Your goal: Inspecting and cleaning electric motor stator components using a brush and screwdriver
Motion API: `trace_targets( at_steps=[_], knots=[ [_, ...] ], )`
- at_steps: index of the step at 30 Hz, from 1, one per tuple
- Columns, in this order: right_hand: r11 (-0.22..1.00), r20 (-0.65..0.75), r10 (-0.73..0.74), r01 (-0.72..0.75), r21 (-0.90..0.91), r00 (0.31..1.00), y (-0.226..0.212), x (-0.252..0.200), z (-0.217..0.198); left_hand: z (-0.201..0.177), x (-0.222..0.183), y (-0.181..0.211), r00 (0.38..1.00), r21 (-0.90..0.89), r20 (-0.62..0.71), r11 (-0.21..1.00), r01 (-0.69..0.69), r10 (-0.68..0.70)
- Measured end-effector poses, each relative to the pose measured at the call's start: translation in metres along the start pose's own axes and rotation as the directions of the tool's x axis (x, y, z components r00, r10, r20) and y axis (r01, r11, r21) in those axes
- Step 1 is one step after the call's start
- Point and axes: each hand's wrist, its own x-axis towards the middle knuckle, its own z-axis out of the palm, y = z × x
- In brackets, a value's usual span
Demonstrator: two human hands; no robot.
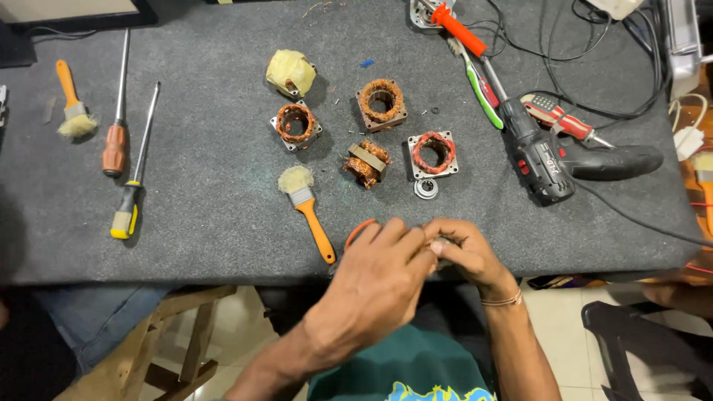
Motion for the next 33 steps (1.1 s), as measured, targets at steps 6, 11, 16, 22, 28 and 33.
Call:
trace_targets(
  at_steps=[6, 11, 16, 22, 28, 33],
  knots=[
    [0.809, -0.15, -0.003, 0.091, 0.581, 0.989, 0.001, 0.011, 0.006, 0.013, -0.013, 0.006, 0.976, -0.109, -0.192, 0.99, 0.085, -0.105],
    [0.448, -0.11, 0.027, 0.086, 0.89, 0.994, 0.007, 0.016, -0.014, 0.04, -0.018, -0.02, 0.952, -0.254, -0.189, 0.949, 0.189, -0.24],
    [0.673, -0.274, 0.041, 0.176, 0.718, 0.961, 0.022, 0.017, 0.002, 0.059, -0.003, -0.018, 0.899, -0.506, -0.176, 0.82, 0.268, -0.402],
    [0.872, -0.361, -0.016, 0.19, 0.451, 0.932, 0.029, 0.016, 0.011, 0.078, 0.016, -0.015, 0.866, -0.529, -0.212, 0.798, 0.289, -0.454],
    [0.856, -0.356, -0.01, 0.192, 0.48, 0.934, 0.025, 0.016, 0.012, 0.078, 0.012, -0.026, 0.836, -0.602, -0.151, 0.72, 0.346, -0.527],
    [0.721, -0.254, 0.032, 0.153, 0.675, 0.967, 0.024, 0.013, -0.003, 0.074, 0.006, -0.03, 0.852, -0.589, -0.006, 0.691, 0.42, -0.523]
  ],
)
